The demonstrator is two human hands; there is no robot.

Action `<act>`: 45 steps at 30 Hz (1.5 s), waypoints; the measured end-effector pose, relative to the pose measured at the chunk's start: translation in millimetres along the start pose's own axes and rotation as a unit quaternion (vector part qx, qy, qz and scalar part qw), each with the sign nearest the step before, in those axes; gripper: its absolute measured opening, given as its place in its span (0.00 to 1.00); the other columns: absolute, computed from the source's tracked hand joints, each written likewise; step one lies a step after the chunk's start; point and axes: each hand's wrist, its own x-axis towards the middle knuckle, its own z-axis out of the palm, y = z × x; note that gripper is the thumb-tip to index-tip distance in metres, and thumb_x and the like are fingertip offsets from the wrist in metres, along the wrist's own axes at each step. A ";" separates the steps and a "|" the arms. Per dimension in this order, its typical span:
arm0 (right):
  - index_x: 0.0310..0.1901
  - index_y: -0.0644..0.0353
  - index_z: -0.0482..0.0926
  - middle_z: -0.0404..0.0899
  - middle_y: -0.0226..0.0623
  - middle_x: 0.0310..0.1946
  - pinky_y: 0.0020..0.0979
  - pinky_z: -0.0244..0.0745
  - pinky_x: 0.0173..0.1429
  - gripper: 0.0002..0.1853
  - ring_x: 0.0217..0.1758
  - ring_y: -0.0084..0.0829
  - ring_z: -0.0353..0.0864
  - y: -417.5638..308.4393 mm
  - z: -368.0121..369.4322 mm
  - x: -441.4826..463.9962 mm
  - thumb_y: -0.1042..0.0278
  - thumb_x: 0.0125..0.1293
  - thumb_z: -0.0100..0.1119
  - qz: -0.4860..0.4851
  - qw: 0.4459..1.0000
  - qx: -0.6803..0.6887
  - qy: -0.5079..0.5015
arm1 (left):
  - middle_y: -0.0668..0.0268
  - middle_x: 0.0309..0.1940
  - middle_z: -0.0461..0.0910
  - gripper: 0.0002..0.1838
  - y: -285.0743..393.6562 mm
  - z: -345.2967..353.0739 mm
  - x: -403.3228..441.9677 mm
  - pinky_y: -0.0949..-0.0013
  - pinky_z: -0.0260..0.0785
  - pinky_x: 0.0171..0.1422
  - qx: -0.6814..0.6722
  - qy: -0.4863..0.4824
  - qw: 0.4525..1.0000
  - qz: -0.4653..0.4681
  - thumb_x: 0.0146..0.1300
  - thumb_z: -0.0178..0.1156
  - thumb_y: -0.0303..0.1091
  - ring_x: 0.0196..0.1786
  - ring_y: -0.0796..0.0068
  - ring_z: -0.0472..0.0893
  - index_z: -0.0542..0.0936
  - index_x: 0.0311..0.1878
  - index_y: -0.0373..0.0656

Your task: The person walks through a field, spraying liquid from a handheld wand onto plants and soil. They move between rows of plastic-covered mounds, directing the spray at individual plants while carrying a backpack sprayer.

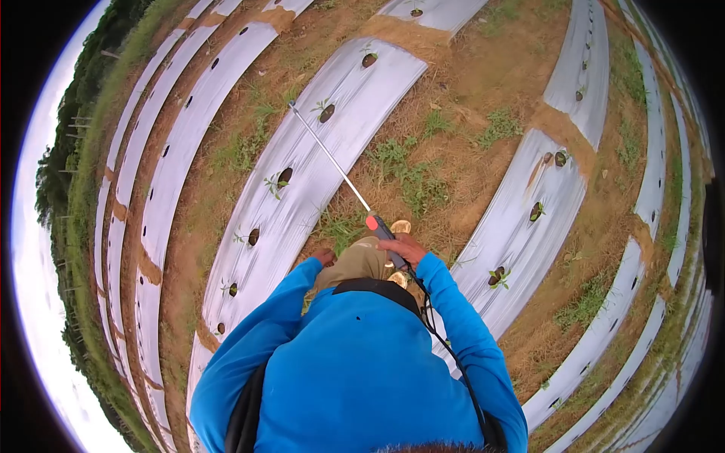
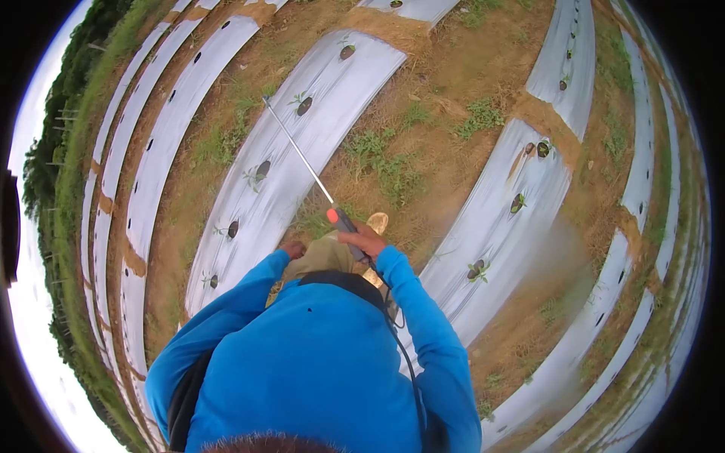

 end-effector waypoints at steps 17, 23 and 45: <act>0.28 0.62 0.73 0.66 0.28 0.18 0.25 0.59 0.24 0.23 0.21 0.21 0.65 -325.6 -350.6 113.6 0.46 0.46 0.61 0.063 0.997 -0.038 0.038 | 0.69 0.19 0.72 0.14 395.5 -118.7 420.0 0.72 0.60 0.18 -0.177 -0.047 0.981 -0.056 0.58 0.48 0.44 0.15 0.78 0.69 0.74 0.32 0.43; 0.31 0.61 0.73 0.65 0.27 0.19 0.24 0.59 0.25 0.22 0.22 0.20 0.64 -401.3 -504.0 184.9 0.46 0.49 0.61 0.004 0.987 -0.146 0.060 | 0.67 0.19 0.73 0.15 525.1 -152.1 576.1 0.73 0.60 0.17 -0.118 -0.039 0.988 -0.093 0.58 0.48 0.46 0.14 0.79 0.68 0.74 0.32 0.42; 0.24 0.58 0.70 0.63 0.26 0.18 0.26 0.56 0.26 0.20 0.22 0.20 0.61 -822.0 -923.3 353.3 0.48 0.47 0.61 0.064 0.979 -0.188 0.050 | 0.65 0.17 0.73 0.14 847.8 -315.3 1009.1 0.69 0.61 0.18 -0.148 -0.105 0.961 -0.209 0.55 0.49 0.43 0.15 0.74 0.70 0.75 0.27 0.42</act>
